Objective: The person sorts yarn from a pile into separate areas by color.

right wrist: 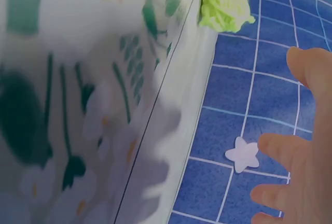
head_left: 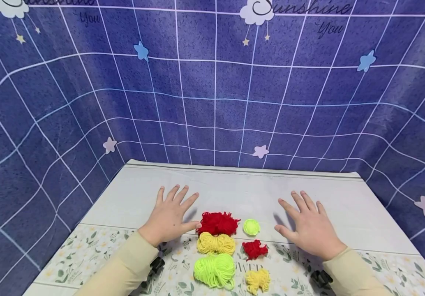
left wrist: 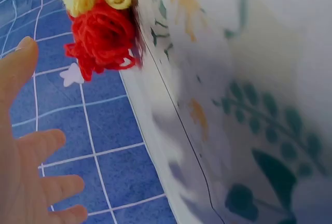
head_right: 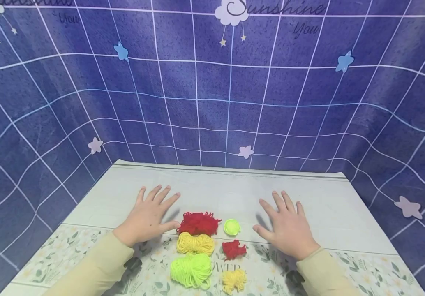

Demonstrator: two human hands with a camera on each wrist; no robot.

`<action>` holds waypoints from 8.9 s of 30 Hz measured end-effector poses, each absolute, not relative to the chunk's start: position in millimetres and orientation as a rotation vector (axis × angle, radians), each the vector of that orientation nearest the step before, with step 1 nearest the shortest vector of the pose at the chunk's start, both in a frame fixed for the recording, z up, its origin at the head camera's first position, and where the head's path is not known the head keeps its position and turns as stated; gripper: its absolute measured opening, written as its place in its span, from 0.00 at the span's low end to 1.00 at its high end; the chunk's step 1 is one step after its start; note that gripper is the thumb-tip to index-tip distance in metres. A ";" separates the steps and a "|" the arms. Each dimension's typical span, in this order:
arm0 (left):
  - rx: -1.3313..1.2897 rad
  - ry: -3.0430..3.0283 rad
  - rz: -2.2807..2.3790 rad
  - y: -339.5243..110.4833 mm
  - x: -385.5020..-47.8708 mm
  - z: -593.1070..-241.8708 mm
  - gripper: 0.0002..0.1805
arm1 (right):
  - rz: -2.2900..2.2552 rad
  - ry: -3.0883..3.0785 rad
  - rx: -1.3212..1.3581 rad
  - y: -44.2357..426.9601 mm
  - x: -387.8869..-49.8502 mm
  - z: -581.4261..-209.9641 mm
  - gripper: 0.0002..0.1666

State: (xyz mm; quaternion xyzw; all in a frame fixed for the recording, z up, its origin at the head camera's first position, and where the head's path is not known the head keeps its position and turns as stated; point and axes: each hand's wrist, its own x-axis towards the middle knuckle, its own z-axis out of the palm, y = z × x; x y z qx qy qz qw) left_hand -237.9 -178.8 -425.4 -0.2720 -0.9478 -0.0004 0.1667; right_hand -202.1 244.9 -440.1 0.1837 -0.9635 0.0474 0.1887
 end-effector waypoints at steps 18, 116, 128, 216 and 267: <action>-0.959 -2.835 -0.175 -149.4 -239.1 -427.7 0.41 | 0.418 -2.733 0.877 221.1 -191.0 -439.2 0.31; -0.993 -3.019 -0.168 -123.3 -252.9 -442.7 0.26 | 0.563 -2.866 0.892 256.8 -191.0 -425.3 0.15; -0.984 -3.026 -0.176 -123.0 -252.8 -441.6 0.26 | 0.475 -2.825 0.725 292.5 -197.6 -422.2 0.19; -1.081 -2.856 -0.059 44.8 -261.4 -393.4 0.16 | 0.550 -3.126 0.457 351.9 -192.5 -449.3 0.34; -1.088 -2.938 -0.096 84.0 -242.2 -416.2 0.33 | 0.573 -2.974 0.520 350.2 -190.3 -445.9 0.36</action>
